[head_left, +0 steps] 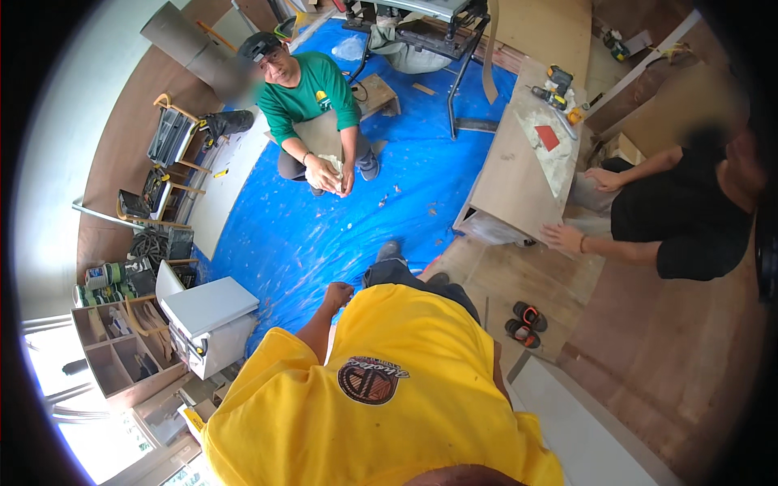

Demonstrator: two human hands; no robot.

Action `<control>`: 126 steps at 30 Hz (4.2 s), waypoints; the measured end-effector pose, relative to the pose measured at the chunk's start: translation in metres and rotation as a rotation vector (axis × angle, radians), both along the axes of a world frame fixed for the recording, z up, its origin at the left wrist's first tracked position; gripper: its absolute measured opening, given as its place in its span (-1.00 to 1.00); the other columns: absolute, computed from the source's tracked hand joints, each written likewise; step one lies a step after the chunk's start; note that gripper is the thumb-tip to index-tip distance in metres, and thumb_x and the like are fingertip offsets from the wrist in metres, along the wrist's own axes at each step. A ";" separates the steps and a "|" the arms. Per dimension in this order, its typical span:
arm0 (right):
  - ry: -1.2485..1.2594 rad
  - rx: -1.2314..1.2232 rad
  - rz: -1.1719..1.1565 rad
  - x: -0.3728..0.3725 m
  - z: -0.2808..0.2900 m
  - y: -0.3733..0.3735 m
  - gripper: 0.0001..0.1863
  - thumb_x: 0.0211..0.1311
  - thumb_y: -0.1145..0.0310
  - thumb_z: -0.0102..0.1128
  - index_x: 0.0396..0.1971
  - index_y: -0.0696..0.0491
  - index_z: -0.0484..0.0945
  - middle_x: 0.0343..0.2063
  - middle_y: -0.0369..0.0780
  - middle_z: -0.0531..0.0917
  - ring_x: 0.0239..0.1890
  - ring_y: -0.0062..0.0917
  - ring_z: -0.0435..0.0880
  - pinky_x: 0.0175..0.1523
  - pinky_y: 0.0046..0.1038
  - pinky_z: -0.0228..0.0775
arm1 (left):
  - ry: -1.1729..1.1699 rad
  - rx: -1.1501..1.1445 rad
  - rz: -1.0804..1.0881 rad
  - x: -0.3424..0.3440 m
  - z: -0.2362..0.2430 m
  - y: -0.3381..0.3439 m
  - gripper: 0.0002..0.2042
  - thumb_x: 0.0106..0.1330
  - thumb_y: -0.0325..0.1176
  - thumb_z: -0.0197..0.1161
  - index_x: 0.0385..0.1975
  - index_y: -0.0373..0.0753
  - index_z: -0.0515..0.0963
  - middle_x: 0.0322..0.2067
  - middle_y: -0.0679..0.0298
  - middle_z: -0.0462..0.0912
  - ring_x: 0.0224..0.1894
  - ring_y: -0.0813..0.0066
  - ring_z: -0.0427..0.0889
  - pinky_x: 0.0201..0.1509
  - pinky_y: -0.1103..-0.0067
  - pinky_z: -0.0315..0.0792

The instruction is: The person uses a hand file to shave down and smooth the edges of a plywood board while others assist in holding it in place.

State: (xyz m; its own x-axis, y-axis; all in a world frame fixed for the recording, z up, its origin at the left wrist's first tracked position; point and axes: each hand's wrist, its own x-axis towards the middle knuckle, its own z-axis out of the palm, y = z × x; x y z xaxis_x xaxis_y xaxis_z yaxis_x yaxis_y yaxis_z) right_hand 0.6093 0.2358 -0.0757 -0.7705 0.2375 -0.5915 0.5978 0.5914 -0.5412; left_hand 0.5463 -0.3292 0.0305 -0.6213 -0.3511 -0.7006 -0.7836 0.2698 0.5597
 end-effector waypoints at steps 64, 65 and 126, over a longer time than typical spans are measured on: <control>-0.379 -0.270 -0.163 -0.182 0.119 -0.009 -0.76 0.29 0.32 0.12 -0.44 0.21 0.57 -0.66 -0.21 0.57 -0.69 -0.44 0.54 -0.60 -0.34 0.35 | -0.063 -0.049 -0.020 -0.020 -0.014 -0.003 -0.70 0.15 -0.16 0.37 -0.30 -0.28 0.73 -0.38 0.11 0.75 -0.34 0.34 0.72 -0.20 0.41 0.56; -0.353 -0.241 -0.097 -0.202 0.135 -0.017 -0.75 0.31 0.32 0.11 -0.44 0.20 0.57 -0.65 -0.22 0.56 -0.69 -0.45 0.53 -0.60 -0.35 0.35 | -0.047 -0.042 -0.024 -0.017 -0.010 -0.006 -0.70 0.15 -0.16 0.37 -0.30 -0.28 0.73 -0.38 0.10 0.75 -0.34 0.35 0.72 -0.20 0.41 0.56; -0.224 -0.959 -1.034 -0.288 0.082 -0.055 -0.79 0.43 0.26 0.08 -0.41 0.02 0.41 -0.63 -0.28 0.48 -0.62 -0.52 0.43 -0.48 -0.49 0.36 | -0.068 0.182 0.104 -0.157 0.010 0.055 -0.71 0.35 -0.16 0.27 -0.13 -0.27 0.63 -0.34 0.24 0.70 -0.34 0.45 0.67 -0.36 0.48 0.55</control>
